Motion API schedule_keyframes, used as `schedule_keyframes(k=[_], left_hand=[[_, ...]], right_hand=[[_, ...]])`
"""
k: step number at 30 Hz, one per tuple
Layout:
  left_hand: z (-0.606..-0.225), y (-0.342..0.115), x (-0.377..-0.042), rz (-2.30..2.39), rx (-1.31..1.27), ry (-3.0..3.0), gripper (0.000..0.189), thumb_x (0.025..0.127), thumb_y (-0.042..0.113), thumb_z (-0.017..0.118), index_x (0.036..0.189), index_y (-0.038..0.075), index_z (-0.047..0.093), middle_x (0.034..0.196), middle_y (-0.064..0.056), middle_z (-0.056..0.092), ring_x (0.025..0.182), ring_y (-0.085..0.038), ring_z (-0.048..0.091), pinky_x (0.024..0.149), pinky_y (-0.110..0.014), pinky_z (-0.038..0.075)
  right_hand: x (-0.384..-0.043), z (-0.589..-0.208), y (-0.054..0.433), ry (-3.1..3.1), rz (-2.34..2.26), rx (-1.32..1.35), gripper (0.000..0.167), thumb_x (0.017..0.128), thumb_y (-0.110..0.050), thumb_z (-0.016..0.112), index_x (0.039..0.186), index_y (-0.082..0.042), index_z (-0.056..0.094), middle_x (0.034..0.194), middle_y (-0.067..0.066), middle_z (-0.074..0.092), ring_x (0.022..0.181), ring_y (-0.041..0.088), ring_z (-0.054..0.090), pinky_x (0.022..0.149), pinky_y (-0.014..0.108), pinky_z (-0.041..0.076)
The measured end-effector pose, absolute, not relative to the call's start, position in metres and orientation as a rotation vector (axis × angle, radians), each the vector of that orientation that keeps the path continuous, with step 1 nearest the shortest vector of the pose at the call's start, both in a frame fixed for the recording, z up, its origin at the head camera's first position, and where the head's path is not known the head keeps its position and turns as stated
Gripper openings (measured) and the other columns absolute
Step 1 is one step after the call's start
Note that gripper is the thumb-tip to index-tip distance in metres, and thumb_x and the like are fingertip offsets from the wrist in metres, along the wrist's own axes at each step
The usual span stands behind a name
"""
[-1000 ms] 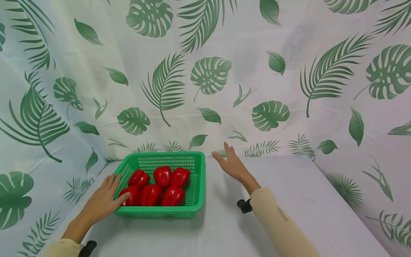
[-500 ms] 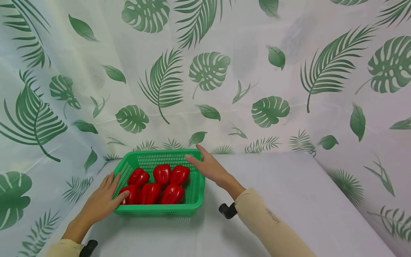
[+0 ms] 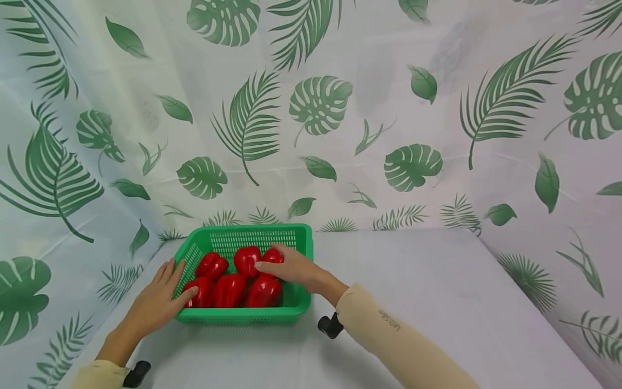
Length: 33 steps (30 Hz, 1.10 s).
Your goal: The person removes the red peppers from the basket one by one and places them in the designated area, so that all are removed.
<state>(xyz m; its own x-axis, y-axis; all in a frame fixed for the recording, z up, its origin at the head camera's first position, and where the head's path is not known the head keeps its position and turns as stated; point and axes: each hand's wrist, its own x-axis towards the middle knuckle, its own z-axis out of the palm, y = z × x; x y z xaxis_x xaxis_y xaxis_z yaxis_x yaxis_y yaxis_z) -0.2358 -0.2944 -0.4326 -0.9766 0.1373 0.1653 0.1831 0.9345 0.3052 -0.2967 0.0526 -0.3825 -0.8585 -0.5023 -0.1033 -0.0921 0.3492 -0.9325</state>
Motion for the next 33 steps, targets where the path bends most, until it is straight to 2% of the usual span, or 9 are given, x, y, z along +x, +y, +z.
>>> schedule_keyframes(k=[6, 13, 18, 24, 33], left_hand=[[-0.431, -0.292, -0.236, -0.491, -0.233, -2.949, 0.093, 0.106, 0.056, 0.055, 0.164, -0.011, 0.025, 0.168, -0.04, 0.018, 0.154, -0.06, 0.015, 0.112, -0.08, 0.031], [-0.432, -0.292, -0.234, -0.486, -0.241, -2.948, 0.091, 0.107, 0.055, 0.055, 0.163, -0.011, 0.026, 0.168, -0.04, 0.018, 0.154, -0.06, 0.015, 0.112, -0.079, 0.032], [-0.43, -0.294, -0.233, -0.488, -0.248, -2.939, 0.09, 0.107, 0.054, 0.055, 0.163, -0.012, 0.028, 0.168, -0.041, 0.018, 0.153, -0.061, 0.016, 0.114, -0.078, 0.031], [-0.431, -0.295, -0.231, -0.502, -0.249, -2.942, 0.089, 0.107, 0.054, 0.055, 0.162, -0.011, 0.03, 0.168, -0.041, 0.018, 0.153, -0.061, 0.016, 0.112, -0.078, 0.033], [-0.434, -0.292, -0.232, -0.508, -0.243, -2.936, 0.085, 0.108, 0.053, 0.055, 0.163, -0.009, 0.033, 0.168, -0.041, 0.019, 0.153, -0.061, 0.016, 0.11, -0.08, 0.034]], right_hand=[[-0.295, -0.394, 0.044, 2.292, -1.408, -0.565, 0.077, 0.097, -0.033, 0.078, 0.16, -0.002, 0.046, 0.15, 0.022, 0.055, 0.137, 0.04, 0.05, 0.104, 0.061, 0.054], [-0.291, -0.396, 0.039, 2.346, -1.298, -0.575, 0.062, 0.095, -0.022, 0.082, 0.146, 0.003, 0.058, 0.137, 0.016, 0.063, 0.128, 0.036, 0.055, 0.101, 0.058, 0.057], [-0.293, -0.398, 0.032, 2.39, -1.238, -0.597, 0.054, 0.094, -0.019, 0.083, 0.14, 0.001, 0.065, 0.13, 0.013, 0.067, 0.123, 0.034, 0.058, 0.096, 0.052, 0.06], [-0.291, -0.408, 0.026, 2.45, -1.178, -0.609, 0.058, 0.09, -0.015, 0.086, 0.144, -0.005, 0.065, 0.13, 0.012, 0.066, 0.124, 0.035, 0.057, 0.089, 0.05, 0.063], [-0.289, -0.417, 0.026, 2.387, -1.314, -0.552, 0.062, 0.092, -0.013, 0.084, 0.149, -0.007, 0.06, 0.134, 0.014, 0.062, 0.127, 0.037, 0.053, 0.09, 0.053, 0.063]])
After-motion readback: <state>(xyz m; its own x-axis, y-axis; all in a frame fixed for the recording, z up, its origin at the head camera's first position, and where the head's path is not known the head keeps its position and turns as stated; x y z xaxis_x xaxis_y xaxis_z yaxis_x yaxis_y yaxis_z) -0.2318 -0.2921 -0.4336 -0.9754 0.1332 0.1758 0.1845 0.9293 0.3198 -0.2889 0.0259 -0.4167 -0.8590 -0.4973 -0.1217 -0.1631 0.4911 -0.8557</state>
